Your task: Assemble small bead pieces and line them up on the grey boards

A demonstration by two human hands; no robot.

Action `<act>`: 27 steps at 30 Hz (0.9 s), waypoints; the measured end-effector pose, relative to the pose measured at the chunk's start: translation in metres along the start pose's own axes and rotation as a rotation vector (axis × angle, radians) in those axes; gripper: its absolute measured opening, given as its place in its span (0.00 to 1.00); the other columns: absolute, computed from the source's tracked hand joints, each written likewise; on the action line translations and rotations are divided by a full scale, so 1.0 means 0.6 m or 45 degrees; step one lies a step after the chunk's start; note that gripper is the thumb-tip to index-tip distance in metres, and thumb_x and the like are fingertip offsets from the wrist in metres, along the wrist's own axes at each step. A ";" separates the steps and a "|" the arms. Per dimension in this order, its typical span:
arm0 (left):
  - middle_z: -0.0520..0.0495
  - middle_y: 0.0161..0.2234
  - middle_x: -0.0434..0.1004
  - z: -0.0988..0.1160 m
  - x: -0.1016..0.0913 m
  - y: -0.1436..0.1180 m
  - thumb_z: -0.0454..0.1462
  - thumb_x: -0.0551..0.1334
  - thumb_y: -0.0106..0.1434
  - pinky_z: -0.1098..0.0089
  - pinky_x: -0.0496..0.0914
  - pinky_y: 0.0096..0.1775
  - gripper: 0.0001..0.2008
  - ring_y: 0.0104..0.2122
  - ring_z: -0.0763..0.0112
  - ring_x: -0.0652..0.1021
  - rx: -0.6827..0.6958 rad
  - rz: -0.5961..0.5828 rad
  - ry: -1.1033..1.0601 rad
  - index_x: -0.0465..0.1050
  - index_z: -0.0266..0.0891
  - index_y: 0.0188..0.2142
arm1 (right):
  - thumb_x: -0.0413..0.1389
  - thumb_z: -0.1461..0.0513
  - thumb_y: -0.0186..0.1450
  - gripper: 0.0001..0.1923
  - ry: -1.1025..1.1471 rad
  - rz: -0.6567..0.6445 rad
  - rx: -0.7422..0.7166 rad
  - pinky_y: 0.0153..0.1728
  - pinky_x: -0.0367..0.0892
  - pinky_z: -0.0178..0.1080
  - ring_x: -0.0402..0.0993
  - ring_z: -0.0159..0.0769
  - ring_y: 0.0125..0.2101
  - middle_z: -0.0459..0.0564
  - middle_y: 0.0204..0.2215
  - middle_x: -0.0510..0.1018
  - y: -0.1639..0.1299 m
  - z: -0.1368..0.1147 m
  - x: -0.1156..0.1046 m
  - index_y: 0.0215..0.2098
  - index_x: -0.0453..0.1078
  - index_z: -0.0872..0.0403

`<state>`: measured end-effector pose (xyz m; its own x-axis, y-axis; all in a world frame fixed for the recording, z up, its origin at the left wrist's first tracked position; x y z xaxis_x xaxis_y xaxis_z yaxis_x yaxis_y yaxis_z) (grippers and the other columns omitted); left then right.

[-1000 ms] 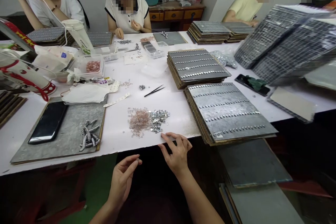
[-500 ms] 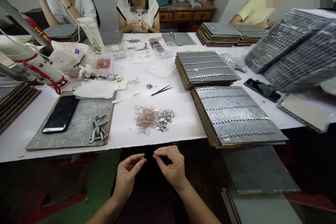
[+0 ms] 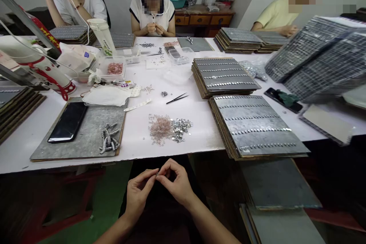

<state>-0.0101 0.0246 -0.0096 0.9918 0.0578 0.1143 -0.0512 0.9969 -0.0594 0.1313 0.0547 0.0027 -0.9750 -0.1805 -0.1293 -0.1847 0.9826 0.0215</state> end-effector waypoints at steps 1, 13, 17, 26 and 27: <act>0.46 0.35 0.82 0.002 0.000 0.000 0.35 0.64 0.62 0.69 0.74 0.40 0.08 0.36 0.66 0.80 0.042 -0.008 0.016 0.81 0.43 0.40 | 0.62 0.59 0.58 0.09 0.013 -0.002 0.013 0.27 0.63 0.32 0.64 0.28 0.25 0.43 0.24 0.69 0.001 0.002 0.000 0.25 0.69 0.53; 0.46 0.37 0.82 0.005 -0.002 -0.006 0.32 0.61 0.64 0.69 0.75 0.41 0.11 0.38 0.66 0.81 0.255 -0.010 0.183 0.80 0.44 0.43 | 0.64 0.59 0.56 0.09 -0.044 0.046 0.034 0.25 0.61 0.32 0.62 0.27 0.24 0.42 0.22 0.68 0.006 0.010 -0.002 0.25 0.69 0.53; 0.44 0.40 0.83 -0.005 -0.007 -0.007 0.36 0.62 0.63 0.68 0.76 0.42 0.11 0.40 0.63 0.82 0.122 0.017 0.183 0.79 0.43 0.45 | 0.62 0.62 0.59 0.02 -0.262 0.095 -0.111 0.26 0.63 0.33 0.65 0.28 0.25 0.44 0.24 0.70 0.001 0.001 -0.003 0.29 0.74 0.52; 0.50 0.31 0.81 -0.002 -0.006 0.011 0.38 0.68 0.57 0.75 0.76 0.36 0.03 0.31 0.68 0.81 0.310 0.164 0.243 0.80 0.42 0.30 | 0.55 0.63 0.64 0.05 -1.113 0.145 -0.646 0.36 0.64 0.36 0.66 0.32 0.30 0.44 0.27 0.74 -0.003 -0.067 -0.086 0.31 0.72 0.49; 0.51 0.30 0.81 -0.003 -0.008 0.013 0.39 0.68 0.56 0.75 0.76 0.35 0.04 0.30 0.69 0.80 0.332 0.250 0.250 0.80 0.42 0.30 | 0.54 0.63 0.64 0.05 -1.224 0.259 -0.593 0.38 0.64 0.36 0.67 0.32 0.31 0.44 0.27 0.74 0.000 -0.072 -0.130 0.31 0.71 0.49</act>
<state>-0.0153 0.0322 -0.0123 0.9624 0.2630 -0.0679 -0.2456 0.9493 0.1961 0.2022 0.0670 0.0555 -0.5257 0.2934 -0.7985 -0.2569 0.8401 0.4778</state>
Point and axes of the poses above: each hand's wrist, its own y-axis towards the middle knuckle, its own x-axis out of the palm, z = x × y, the point moved 4 cm from there along y, towards the middle knuckle
